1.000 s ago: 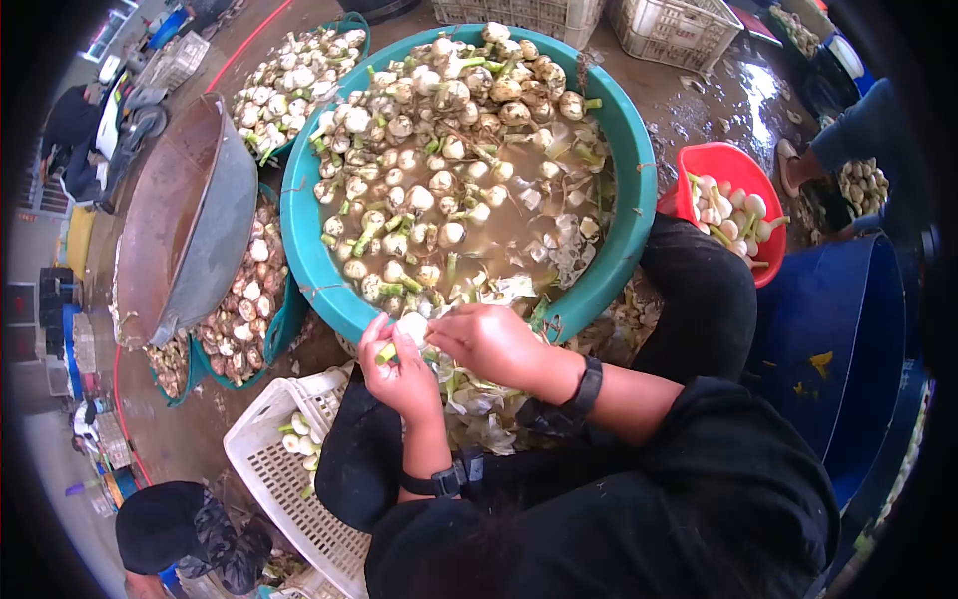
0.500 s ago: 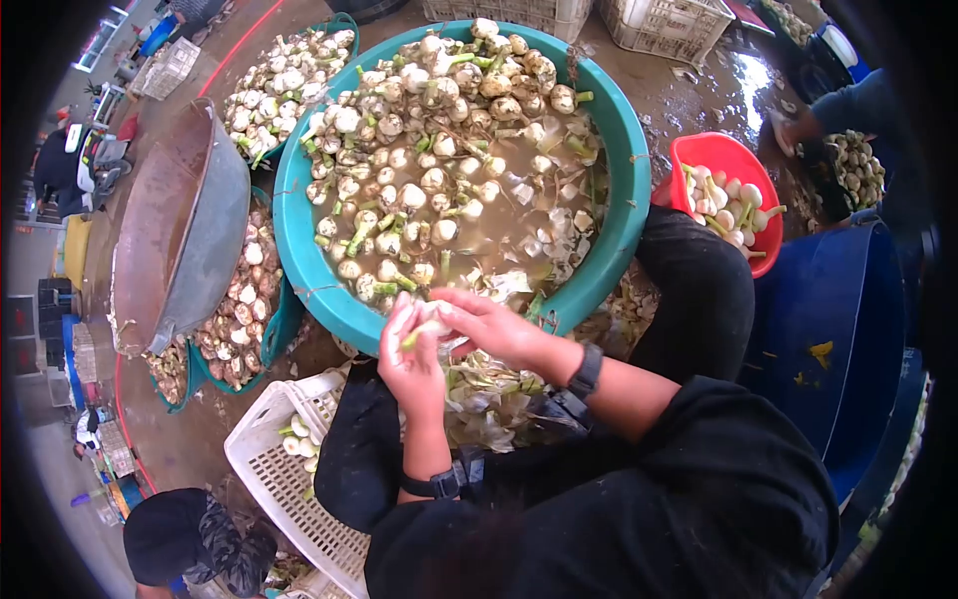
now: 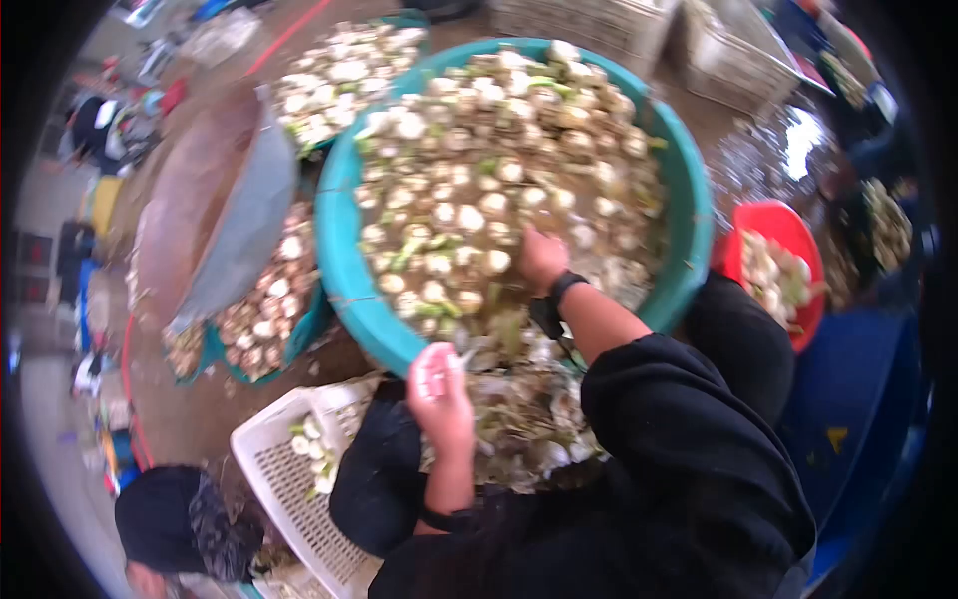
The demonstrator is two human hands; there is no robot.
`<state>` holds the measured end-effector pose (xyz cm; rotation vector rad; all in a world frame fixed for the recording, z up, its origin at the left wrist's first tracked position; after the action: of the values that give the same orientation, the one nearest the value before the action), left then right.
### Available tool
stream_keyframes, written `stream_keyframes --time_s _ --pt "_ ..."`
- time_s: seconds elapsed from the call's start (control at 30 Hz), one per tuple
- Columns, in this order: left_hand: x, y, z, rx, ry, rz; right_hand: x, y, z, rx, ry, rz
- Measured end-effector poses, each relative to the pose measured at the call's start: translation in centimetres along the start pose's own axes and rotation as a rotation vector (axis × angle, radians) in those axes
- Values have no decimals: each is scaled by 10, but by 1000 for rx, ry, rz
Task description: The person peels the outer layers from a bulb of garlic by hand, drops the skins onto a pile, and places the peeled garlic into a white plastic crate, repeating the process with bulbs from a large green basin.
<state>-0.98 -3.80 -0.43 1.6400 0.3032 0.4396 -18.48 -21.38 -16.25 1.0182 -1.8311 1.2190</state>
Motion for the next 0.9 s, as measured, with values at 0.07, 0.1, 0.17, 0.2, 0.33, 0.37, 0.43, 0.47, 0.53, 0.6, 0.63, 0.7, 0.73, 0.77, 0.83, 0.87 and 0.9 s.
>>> stream_keyframes --time_s 0.07,0.1,0.17,0.2,0.33,0.37,0.43,0.47,0.53,0.6,0.63,0.7,0.73,0.77,0.83,0.87,0.9 --pt "4 -8 4 11 3 47 -34 7 14 101 -191 -205" --pt "4 -10 5 51 37 37 6 -17 -14 125 -192 -245" --pt "2 -16 6 53 14 122 -27 -2 -11 448 162 -74" --pt "0 -37 8 56 -53 198 -33 -2 -18 544 217 -77" --pt "-13 -41 -9 359 -188 -9 40 -83 -158 99 -99 1302" --pt "-17 -44 -14 291 -134 -166 47 -90 -177 169 -5 1245" --pt "-10 -57 -7 174 -68 -94 44 -80 -181 517 271 665" --pt "-4 -57 -1 65 -17 -21 53 -84 -194 676 191 588" --pt "5 -50 4 93 -101 106 78 -89 -215 847 117 498" --pt "11 -38 1 136 -189 229 86 -85 -227 803 5 176" --pt "9 -32 -3 150 -229 299 86 -79 -229 808 13 167" --pt "0 -18 -10 176 -313 435 83 -68 -228 870 43 18" --pt "-2 -24 -9 168 -330 393 84 -67 -228 866 57 31" --pt "-3 -34 -7 162 -332 387 82 -66 -226 866 63 25" --pt "-8 -52 -5 116 -380 223 76 -63 -221 827 57 200" --pt "-6 -49 -3 184 -466 209 74 -61 -215 640 -151 285" --pt "-10 -56 -4 184 -465 209 71 -58 -213 641 -151 285"
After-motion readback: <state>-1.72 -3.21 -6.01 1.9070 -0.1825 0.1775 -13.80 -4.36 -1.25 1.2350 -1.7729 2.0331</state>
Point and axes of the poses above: each hand's wrist, its own z-axis towards the middle knuckle, its own x-axis out of the back of the hand, y = z × x, the point moved 3 cm from there along z, towards the middle knuckle, and after that the axes turned 2 degrees about y, right-handed, at the moved point
